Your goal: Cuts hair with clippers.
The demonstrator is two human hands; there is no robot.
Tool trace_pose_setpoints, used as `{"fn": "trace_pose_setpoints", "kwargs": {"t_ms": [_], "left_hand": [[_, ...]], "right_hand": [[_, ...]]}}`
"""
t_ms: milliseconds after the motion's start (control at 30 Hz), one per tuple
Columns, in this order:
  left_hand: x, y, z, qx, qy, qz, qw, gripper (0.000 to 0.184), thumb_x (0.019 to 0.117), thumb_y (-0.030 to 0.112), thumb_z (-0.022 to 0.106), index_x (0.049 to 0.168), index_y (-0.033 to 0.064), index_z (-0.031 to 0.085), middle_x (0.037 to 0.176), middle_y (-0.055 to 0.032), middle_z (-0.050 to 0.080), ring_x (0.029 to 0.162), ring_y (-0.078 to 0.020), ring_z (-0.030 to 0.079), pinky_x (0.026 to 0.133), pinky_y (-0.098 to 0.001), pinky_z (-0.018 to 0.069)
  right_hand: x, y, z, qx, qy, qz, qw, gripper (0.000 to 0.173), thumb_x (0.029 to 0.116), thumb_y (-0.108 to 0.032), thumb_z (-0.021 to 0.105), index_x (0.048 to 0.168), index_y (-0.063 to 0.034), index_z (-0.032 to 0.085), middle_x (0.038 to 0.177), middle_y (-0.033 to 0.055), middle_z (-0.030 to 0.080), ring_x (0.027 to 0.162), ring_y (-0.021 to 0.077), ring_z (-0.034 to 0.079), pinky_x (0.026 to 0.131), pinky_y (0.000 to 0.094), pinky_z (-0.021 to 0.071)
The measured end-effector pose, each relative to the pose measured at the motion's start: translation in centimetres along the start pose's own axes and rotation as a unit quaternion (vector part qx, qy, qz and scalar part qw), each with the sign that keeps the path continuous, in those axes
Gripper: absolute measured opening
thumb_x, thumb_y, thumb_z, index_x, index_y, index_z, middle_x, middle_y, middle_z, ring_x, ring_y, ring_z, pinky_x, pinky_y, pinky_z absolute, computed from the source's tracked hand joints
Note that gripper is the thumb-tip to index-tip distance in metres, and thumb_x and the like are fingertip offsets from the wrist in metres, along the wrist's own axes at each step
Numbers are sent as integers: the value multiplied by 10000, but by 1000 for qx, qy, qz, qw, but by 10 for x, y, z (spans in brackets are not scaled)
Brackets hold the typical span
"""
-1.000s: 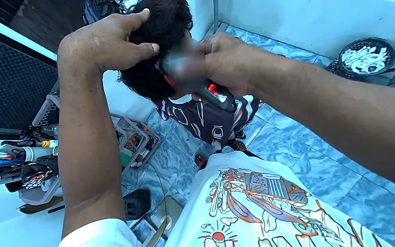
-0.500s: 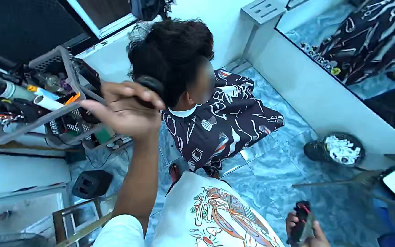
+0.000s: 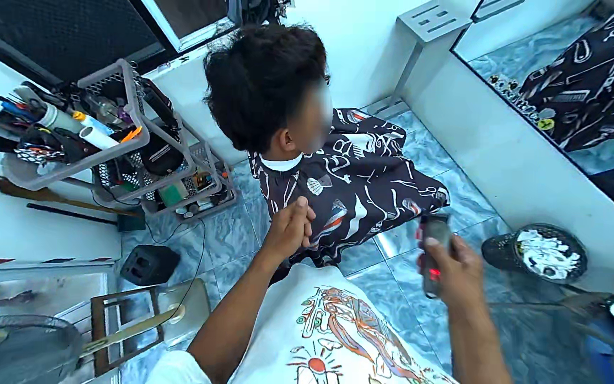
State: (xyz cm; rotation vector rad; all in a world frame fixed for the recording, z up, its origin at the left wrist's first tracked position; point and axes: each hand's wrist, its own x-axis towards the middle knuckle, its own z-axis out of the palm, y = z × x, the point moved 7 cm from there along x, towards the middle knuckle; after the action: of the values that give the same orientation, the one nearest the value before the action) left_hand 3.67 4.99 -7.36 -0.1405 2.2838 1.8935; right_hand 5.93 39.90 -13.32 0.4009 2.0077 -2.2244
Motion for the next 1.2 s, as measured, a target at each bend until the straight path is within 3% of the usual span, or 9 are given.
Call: {"fn": "trace_pose_setpoints", "kwargs": {"t_ms": [100, 200, 267, 367, 500, 600, 833, 1033, 1200], "left_hand": [[-4, 10, -9, 64, -11, -7, 998, 478, 1136, 354, 304, 1390, 75, 598, 718, -57, 649, 550, -146, 628, 519, -296, 572], [2, 16, -13, 198, -38, -14, 979, 542, 1127, 387, 353, 1644, 238, 292, 816, -83, 681, 622, -175, 655, 602, -373, 599], [7, 30, -12, 322, -43, -21, 946, 650, 1110, 445, 382, 1678, 295, 104, 873, -115, 693, 713, -236, 673, 701, -491, 598], [17, 56, -12, 473, 0, -18, 881, 722, 1084, 526, 385, 1677, 308, 36, 1143, -157, 706, 913, -341, 713, 795, -610, 575], [37, 76, -21, 593, 67, -7, 803, 720, 1071, 560, 358, 1678, 311, 62, 1209, -196, 642, 787, -355, 687, 651, -563, 562], [48, 76, -34, 617, 76, -27, 783, 748, 1067, 577, 355, 1680, 290, 36, 1374, -219, 581, 780, -366, 692, 667, -568, 562], [55, 44, -56, 567, 71, -6, 821, 751, 1072, 570, 351, 1678, 273, 24, 1272, -210, 627, 805, -366, 705, 665, -586, 579], [62, 31, -63, 477, 24, 26, 878, 755, 1084, 545, 352, 1673, 289, -43, 1309, -189, 627, 923, -359, 714, 760, -595, 587], [63, 30, -68, 453, 15, 66, 889, 736, 1082, 532, 380, 1678, 279, 30, 1257, -174, 657, 917, -353, 720, 732, -598, 592]], "right_hand": [[10, -21, 69, -79, -61, -51, 994, 531, 979, -296, 635, 1395, 11, 515, 1011, 118, 699, 712, 211, 695, 598, 398, 625], [26, -52, 130, -20, -151, -110, 982, 568, 943, -306, 691, 1404, -20, 522, 1005, 139, 705, 747, 256, 713, 634, 438, 642], [42, -78, 163, -5, -195, -150, 969, 588, 940, -347, 699, 1422, -64, 516, 1066, 127, 711, 837, 255, 728, 713, 456, 649], [75, -122, 209, -100, -222, -210, 947, 568, 933, -320, 681, 1404, -42, 530, 1138, 119, 696, 936, 210, 717, 807, 432, 632], [112, -145, 244, -300, -187, -207, 912, 569, 907, -488, 691, 1314, -99, 613, 1043, 106, 706, 901, 242, 696, 805, 523, 576], [117, -153, 256, -393, -182, -206, 877, 594, 909, -476, 731, 1334, -79, 612, 1072, 145, 713, 954, 314, 701, 850, 586, 558], [114, -165, 268, -431, -176, -216, 858, 489, 889, -459, 745, 1185, -77, 666, 1011, 126, 697, 933, 293, 689, 814, 567, 562], [107, -168, 277, -456, -159, -244, 841, 520, 890, -441, 754, 1238, -69, 653, 1073, 133, 696, 987, 292, 688, 861, 553, 564], [99, -175, 286, -447, -163, -296, 828, 537, 882, -461, 751, 1252, -81, 666, 1087, 98, 709, 989, 236, 695, 886, 495, 576]]}}
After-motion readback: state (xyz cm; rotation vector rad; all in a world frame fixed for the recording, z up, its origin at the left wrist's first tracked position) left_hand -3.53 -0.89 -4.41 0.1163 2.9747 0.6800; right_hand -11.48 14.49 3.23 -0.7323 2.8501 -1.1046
